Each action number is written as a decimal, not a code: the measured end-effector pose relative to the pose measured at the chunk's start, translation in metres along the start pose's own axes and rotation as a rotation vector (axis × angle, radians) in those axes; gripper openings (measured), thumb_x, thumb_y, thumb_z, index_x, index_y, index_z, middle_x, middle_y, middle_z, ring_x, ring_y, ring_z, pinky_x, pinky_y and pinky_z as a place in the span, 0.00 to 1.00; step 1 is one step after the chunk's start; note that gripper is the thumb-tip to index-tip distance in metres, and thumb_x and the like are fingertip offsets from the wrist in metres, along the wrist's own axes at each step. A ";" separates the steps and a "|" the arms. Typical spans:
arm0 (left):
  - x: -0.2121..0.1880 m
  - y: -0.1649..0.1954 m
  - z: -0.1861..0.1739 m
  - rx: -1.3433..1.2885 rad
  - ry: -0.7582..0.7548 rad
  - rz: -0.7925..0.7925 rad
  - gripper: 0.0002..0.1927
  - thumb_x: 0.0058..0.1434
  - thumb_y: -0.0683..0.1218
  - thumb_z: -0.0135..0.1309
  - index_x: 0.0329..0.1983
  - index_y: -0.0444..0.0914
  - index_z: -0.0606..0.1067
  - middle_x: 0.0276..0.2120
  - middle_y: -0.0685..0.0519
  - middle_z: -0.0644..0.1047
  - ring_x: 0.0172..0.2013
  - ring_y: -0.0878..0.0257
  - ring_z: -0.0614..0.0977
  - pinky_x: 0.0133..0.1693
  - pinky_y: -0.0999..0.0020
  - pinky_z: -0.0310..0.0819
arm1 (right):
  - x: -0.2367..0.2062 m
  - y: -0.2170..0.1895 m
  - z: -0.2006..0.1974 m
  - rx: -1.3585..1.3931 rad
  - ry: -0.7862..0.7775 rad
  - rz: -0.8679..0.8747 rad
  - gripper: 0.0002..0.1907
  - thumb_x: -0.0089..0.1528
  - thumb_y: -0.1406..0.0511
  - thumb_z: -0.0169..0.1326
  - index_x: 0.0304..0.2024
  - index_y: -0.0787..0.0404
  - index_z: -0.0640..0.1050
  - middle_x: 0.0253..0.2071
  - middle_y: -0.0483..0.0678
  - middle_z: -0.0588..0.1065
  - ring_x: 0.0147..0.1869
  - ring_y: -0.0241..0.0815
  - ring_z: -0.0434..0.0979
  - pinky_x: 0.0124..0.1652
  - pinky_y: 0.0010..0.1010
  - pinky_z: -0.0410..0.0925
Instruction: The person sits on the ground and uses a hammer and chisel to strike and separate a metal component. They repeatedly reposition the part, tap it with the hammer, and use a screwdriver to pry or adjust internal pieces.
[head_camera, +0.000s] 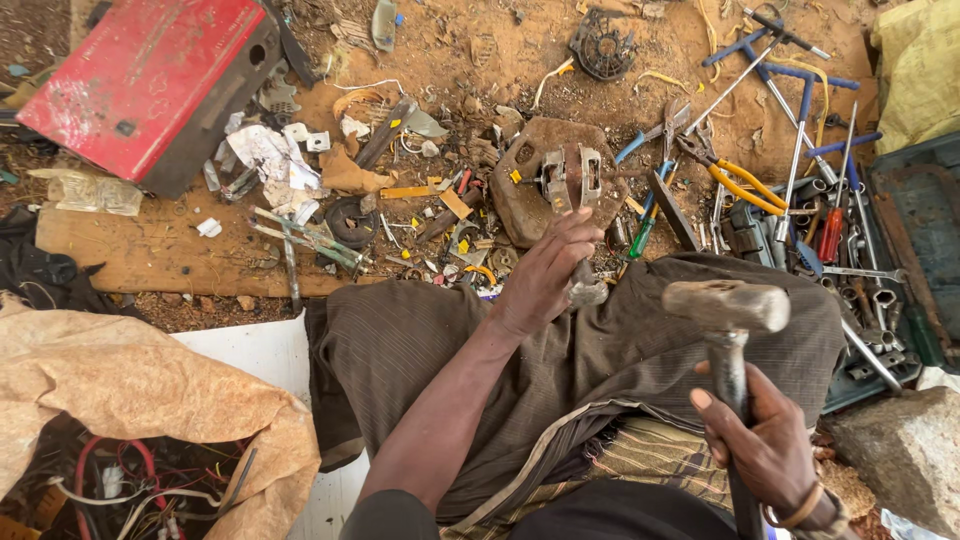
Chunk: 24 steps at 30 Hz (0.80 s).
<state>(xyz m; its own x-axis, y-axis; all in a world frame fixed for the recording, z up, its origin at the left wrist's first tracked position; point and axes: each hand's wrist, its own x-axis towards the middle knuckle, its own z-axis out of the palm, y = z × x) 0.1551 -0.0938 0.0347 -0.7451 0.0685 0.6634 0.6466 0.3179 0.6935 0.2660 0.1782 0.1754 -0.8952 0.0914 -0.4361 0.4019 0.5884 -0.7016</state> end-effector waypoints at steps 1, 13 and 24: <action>0.001 0.000 -0.003 0.049 -0.026 0.003 0.20 0.61 0.35 0.58 0.53 0.39 0.66 0.62 0.51 0.73 0.71 0.50 0.68 0.75 0.53 0.63 | 0.002 0.000 0.003 -0.047 -0.011 -0.027 0.24 0.58 0.58 0.58 0.54 0.61 0.77 0.12 0.44 0.69 0.11 0.34 0.67 0.12 0.29 0.61; -0.005 0.003 -0.009 0.186 -0.018 -0.071 0.28 0.55 0.32 0.59 0.58 0.41 0.69 0.66 0.48 0.71 0.69 0.47 0.71 0.69 0.52 0.68 | -0.008 -0.011 0.026 -0.217 -0.081 -0.126 0.29 0.54 0.52 0.62 0.51 0.63 0.80 0.12 0.46 0.72 0.13 0.36 0.71 0.16 0.33 0.64; -0.012 -0.010 0.008 0.218 0.045 -0.045 0.20 0.65 0.38 0.60 0.58 0.43 0.69 0.66 0.49 0.72 0.70 0.48 0.69 0.70 0.52 0.60 | -0.007 -0.001 0.030 -0.389 -0.106 -0.100 0.37 0.54 0.48 0.64 0.58 0.64 0.77 0.14 0.51 0.79 0.13 0.41 0.76 0.17 0.37 0.67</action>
<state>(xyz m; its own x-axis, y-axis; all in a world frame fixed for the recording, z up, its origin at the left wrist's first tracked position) 0.1562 -0.0902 0.0177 -0.7613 0.0093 0.6484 0.5587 0.5169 0.6486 0.2773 0.1526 0.1623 -0.8934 -0.0531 -0.4461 0.1926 0.8519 -0.4871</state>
